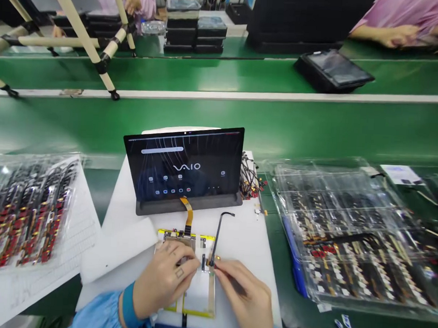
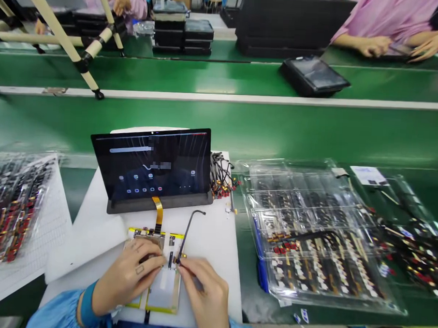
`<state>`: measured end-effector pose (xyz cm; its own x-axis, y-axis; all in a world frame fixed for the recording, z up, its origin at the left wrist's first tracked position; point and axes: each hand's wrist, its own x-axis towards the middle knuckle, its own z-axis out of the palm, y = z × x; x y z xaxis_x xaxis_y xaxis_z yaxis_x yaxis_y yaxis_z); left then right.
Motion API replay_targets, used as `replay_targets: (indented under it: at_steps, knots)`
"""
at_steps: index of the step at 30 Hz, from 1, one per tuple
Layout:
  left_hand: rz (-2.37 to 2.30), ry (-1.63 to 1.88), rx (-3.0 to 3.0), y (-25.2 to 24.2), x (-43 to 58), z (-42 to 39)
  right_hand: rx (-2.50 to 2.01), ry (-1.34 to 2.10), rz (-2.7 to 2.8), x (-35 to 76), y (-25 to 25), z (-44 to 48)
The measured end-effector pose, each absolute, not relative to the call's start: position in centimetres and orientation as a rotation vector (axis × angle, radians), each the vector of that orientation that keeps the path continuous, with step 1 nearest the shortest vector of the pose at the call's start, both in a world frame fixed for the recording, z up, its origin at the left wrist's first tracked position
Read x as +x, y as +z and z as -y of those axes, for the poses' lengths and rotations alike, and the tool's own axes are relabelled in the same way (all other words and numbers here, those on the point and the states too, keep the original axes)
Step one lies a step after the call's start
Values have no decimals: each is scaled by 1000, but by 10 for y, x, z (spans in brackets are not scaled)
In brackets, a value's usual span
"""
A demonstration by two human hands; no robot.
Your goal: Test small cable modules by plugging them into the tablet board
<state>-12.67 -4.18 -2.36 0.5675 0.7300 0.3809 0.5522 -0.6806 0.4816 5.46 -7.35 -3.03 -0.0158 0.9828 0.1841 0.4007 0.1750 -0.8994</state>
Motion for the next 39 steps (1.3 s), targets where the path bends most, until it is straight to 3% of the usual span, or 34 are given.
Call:
replay_targets:
  at_steps: [27, 39]
  knots:
    - [-1028, 809, 2506, -20, -129, 42, -1336, 914, 1632, 55, -27, 68]
    - [-1057, 637, 2630, -21, -127, 44, -1351, 798, 1845, 60, -13, 64]
